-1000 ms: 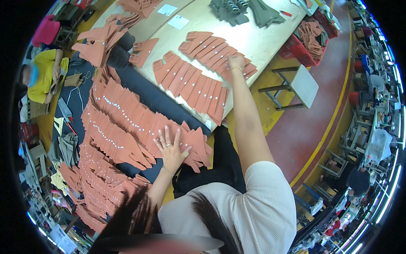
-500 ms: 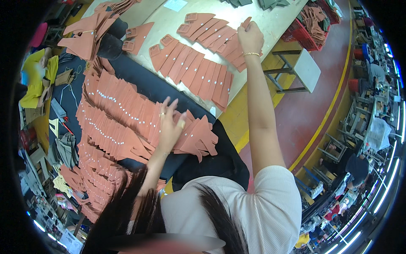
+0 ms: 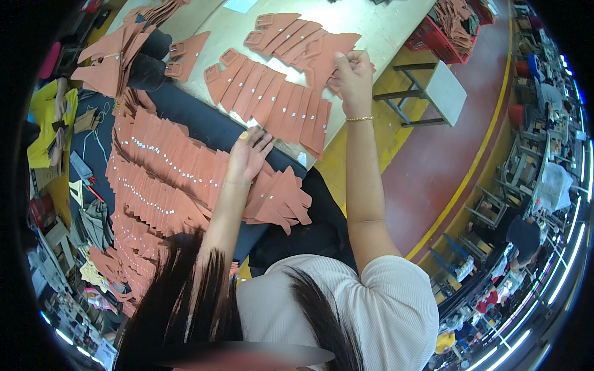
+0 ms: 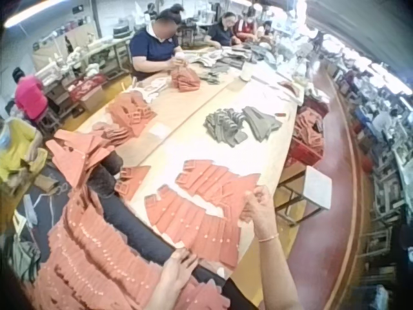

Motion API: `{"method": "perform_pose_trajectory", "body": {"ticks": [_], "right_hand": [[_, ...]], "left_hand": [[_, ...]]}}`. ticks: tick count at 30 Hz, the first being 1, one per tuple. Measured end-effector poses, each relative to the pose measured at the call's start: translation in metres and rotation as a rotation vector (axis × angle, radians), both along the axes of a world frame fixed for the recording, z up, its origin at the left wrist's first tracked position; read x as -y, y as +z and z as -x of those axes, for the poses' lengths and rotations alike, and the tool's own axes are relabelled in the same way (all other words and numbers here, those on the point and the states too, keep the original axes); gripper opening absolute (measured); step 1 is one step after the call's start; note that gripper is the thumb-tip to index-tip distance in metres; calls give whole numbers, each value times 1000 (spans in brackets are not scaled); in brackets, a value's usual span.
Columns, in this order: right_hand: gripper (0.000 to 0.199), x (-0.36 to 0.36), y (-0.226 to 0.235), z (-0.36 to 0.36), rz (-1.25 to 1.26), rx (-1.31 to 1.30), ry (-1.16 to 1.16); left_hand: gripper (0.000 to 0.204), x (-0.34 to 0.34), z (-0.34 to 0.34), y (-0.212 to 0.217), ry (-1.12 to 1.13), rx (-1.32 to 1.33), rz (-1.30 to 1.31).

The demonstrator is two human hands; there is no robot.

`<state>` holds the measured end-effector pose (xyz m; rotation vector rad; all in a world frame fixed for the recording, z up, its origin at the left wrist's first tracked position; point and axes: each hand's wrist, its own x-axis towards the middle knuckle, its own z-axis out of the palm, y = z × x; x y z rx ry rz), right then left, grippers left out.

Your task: The person sorts and stacks pink fabric pieces on a worktable. They repeatedly pick up pieces, align them, and place them into neat piles while occasionally moving other items aside.

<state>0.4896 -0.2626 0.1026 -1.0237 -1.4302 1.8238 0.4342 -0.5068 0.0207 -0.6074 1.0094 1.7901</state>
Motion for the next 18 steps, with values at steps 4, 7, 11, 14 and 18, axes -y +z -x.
{"method": "perform_pose_trajectory", "body": {"ticks": [4, 7, 11, 14, 18], "right_hand": [[22, -16, -1, -32, -95, 111, -91], [24, -26, -4, -54, -98, 121, -132], [22, -31, -11, -78, -95, 146, -194], [22, -32, -16, -92, -99, 160, -238], [24, -32, -19, -105, -112, 184, -264]], "left_hand": [[53, -2, -2, 1, -47, 139, -28], [61, -8, -3, 1, -66, 243, -55], [76, -15, -8, 3, -90, 290, -62], [84, -20, -12, 4, -114, 314, -53], [87, -24, -19, 3, -116, 346, -62]]}}
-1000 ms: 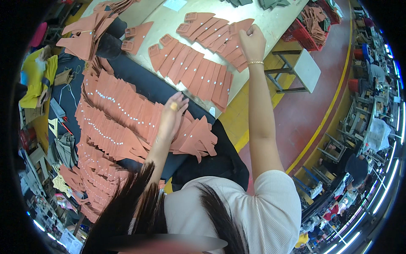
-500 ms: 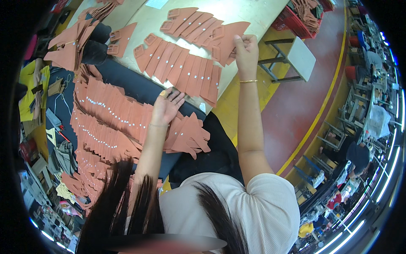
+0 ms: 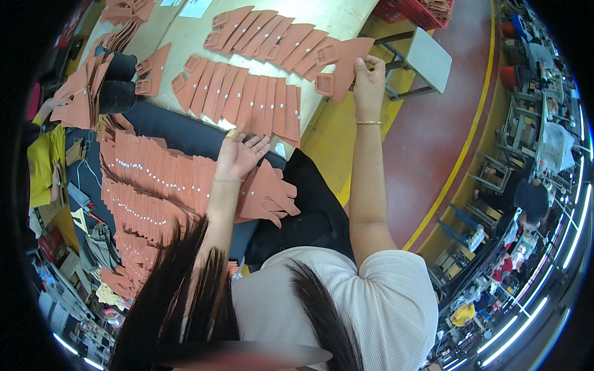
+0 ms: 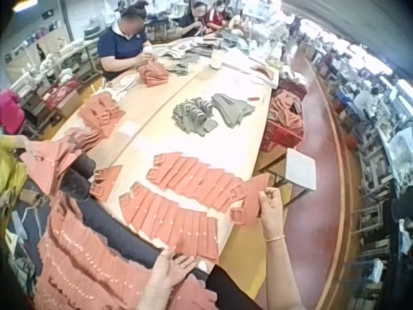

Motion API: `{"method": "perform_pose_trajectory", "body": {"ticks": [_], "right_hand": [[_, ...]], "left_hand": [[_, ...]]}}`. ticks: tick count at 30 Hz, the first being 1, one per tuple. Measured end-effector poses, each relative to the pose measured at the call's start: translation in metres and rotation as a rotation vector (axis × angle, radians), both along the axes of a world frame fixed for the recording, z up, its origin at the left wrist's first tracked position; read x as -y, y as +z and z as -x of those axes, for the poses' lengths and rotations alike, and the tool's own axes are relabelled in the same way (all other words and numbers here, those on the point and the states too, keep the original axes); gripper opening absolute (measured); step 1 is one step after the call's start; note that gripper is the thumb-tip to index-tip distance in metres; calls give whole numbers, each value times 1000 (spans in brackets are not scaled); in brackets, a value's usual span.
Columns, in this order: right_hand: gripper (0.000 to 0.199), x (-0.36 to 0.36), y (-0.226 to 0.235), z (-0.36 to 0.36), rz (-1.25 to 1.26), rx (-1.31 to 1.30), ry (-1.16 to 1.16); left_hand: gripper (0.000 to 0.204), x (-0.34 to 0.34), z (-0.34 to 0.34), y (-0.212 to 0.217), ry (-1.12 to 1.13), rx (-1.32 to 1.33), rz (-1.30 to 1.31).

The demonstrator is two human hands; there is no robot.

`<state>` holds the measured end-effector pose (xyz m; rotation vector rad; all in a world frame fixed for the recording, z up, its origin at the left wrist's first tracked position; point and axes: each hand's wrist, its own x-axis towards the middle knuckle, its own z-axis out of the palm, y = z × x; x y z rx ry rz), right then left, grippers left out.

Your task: The person sorts and stacks pink fabric pieces on a worktable. They repeatedly pick up pieces, align them, and place them into neat piles while occasionally moving other items aside.

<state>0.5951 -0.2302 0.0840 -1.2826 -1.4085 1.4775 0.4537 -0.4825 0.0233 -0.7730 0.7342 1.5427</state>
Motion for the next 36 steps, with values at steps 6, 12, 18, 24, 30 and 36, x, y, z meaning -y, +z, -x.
{"method": "perform_pose_trajectory", "body": {"ticks": [6, 12, 18, 24, 30, 36], "right_hand": [[24, 0, -7, -15, -39, 78, 30], [25, 8, -17, -26, -60, 58, 35], [25, 18, -23, -43, -15, 96, 40], [27, 27, -29, -45, 9, 61, 95], [29, 38, -41, -50, 95, 131, 165], [31, 47, -40, -32, 149, 117, 206]], "left_hand": [[84, -4, -5, -5, -36, 25, -50], [87, -18, -36, -5, -27, 16, 16], [86, -32, -52, -3, 14, 92, 66], [60, -30, -48, 18, 95, -21, 52], [59, 13, -42, 39, -62, -506, 49], [58, 64, -47, 44, -1086, -2098, 106]]}}
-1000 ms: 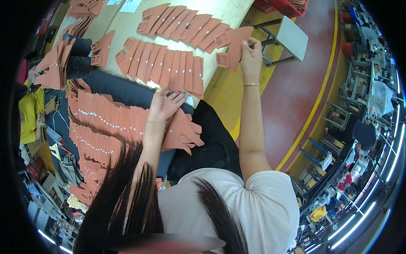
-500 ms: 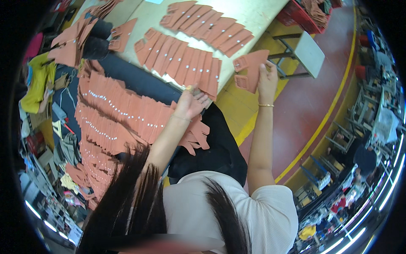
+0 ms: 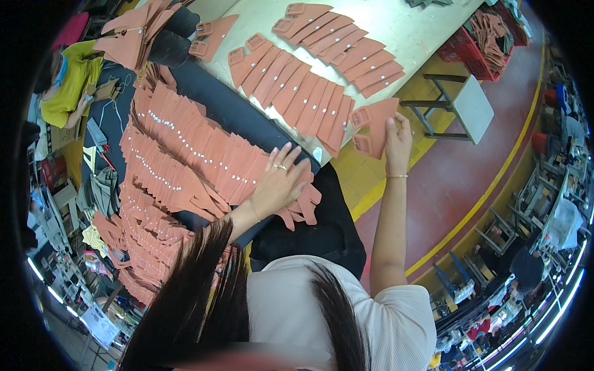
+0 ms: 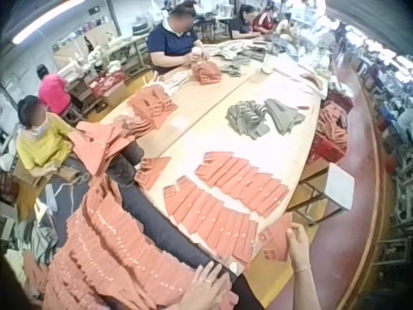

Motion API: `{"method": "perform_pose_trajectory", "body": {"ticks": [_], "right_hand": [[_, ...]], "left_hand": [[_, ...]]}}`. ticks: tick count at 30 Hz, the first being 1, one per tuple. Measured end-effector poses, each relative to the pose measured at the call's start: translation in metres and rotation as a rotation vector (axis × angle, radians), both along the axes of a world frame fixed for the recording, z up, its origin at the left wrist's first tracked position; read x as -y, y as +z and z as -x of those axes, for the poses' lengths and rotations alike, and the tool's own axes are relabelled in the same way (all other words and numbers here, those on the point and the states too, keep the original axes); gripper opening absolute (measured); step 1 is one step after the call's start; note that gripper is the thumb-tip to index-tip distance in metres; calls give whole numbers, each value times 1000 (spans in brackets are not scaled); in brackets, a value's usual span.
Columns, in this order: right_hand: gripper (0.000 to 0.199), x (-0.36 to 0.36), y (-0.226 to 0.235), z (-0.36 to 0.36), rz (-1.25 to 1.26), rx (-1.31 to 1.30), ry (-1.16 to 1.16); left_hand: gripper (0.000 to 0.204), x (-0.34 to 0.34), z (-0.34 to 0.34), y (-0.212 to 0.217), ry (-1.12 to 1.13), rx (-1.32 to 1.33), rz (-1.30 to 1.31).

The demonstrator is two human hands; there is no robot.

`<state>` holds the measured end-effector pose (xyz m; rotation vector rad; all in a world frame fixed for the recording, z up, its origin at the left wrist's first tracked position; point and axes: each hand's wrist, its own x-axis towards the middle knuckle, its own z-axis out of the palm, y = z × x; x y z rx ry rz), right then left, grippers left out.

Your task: The person sorts and stacks pink fabric pieces on a worktable. They repeatedly pick up pieces, align them, and place them into neat piles while occasionally moving other items aside.

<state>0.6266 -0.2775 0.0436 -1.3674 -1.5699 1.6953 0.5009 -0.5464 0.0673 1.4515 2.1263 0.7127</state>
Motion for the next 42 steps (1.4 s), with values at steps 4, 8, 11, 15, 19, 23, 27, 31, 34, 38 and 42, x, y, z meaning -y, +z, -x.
{"method": "perform_pose_trajectory", "body": {"ticks": [4, 8, 11, 15, 19, 23, 27, 31, 34, 38, 42], "right_hand": [[32, 7, 20, 19, 109, -12, 42], [26, 20, 27, 52, 236, -144, 34], [22, 29, 25, 84, 345, -252, 98], [23, 60, 4, 153, 486, -428, 141], [17, 84, -30, 234, 365, -200, 270], [16, 91, -61, 264, -425, 295, 406], [17, 99, -72, 271, -510, 388, 311], [19, 96, -59, 276, -264, 416, 297], [22, 89, -40, 274, -224, 335, 355], [24, 81, -4, 257, -351, 187, 349], [20, 67, 42, 236, -536, 123, 339]], "left_hand": [[59, 18, 1, -8, -231, -254, 131], [60, 24, 5, -13, -262, -261, 145], [58, 25, 7, -9, -259, -251, 167], [52, 21, 25, 2, -116, -278, 23], [28, 6, 95, -1, 261, -440, 45], [19, -1, 178, -11, 571, -410, -125], [37, -24, 231, -40, 541, -312, -205], [47, -45, 253, -64, 465, -42, 14], [54, -52, 254, -72, 502, 40, 160], [61, -55, 248, -74, 495, 9, 188], [55, -54, 244, -66, 480, -4, 146]]}}
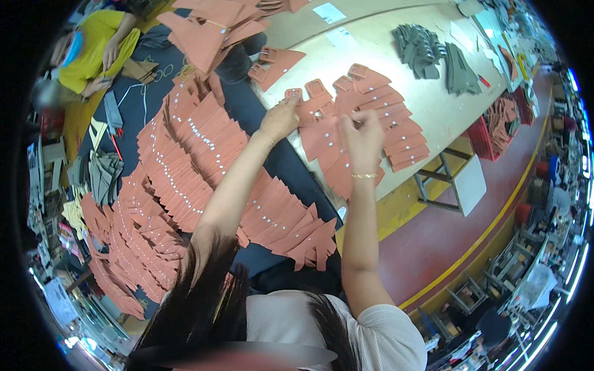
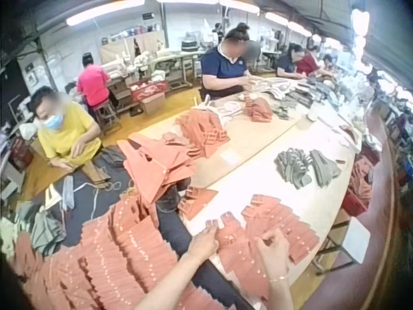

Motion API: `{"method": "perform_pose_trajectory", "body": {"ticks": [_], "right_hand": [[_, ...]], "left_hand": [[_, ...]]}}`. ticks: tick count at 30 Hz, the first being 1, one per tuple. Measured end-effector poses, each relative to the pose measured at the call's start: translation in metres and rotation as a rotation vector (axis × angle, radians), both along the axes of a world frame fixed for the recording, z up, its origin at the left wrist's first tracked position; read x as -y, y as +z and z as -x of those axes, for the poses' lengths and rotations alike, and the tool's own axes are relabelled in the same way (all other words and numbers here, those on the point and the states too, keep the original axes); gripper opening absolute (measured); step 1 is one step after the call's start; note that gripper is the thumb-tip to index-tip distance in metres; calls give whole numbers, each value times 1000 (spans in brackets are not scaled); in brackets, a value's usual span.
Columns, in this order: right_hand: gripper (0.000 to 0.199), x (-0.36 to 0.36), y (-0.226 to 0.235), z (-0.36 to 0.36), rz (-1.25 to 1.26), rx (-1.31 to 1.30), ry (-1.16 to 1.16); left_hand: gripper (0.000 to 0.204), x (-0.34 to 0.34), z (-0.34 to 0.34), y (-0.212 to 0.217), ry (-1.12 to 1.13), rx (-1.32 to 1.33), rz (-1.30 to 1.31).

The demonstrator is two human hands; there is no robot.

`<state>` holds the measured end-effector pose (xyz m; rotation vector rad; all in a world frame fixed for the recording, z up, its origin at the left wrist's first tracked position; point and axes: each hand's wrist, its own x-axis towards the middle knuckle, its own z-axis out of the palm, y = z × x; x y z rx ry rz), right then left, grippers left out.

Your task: The person sorts and stacks pink fabric pieces on a worktable. They repeatedly pick up pieces, align them, and place them into neat piles while occasionally moving other items aside.

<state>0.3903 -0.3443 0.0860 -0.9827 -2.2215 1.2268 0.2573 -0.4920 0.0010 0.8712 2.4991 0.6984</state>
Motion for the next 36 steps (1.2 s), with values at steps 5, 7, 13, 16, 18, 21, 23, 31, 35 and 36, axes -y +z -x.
{"method": "perform_pose_trajectory", "body": {"ticks": [5, 7, 13, 16, 18, 21, 23, 31, 35, 36], "right_hand": [[14, 6, 36, -15, 270, -178, 155], [13, 9, 35, -14, 504, -135, 260], [11, 37, -46, -8, 927, 32, 376], [7, 48, -92, -6, 324, 239, 389], [8, 49, -104, -9, 294, 135, 413], [13, 48, -100, -12, 289, 192, 399], [16, 49, -92, -10, 292, 250, 394], [16, 54, -88, -9, 142, 291, 411], [16, 52, -93, -11, 102, 247, 425], [16, 52, -94, -11, 113, 230, 422]], "left_hand": [[47, 38, -14, 40, 40, 5, -334], [41, 71, -8, 60, 113, -9, -358], [29, 217, 80, 91, 587, -59, -316], [29, 267, 121, 92, 667, 151, -494], [29, 282, 133, 87, 656, 278, -420], [28, 281, 142, 75, 547, 329, -250], [28, 277, 148, 67, 406, 220, -149], [18, 272, 163, 52, 350, 239, 57], [15, 273, 169, 49, 260, 265, 118], [16, 273, 170, 49, 230, 266, 136]]}}
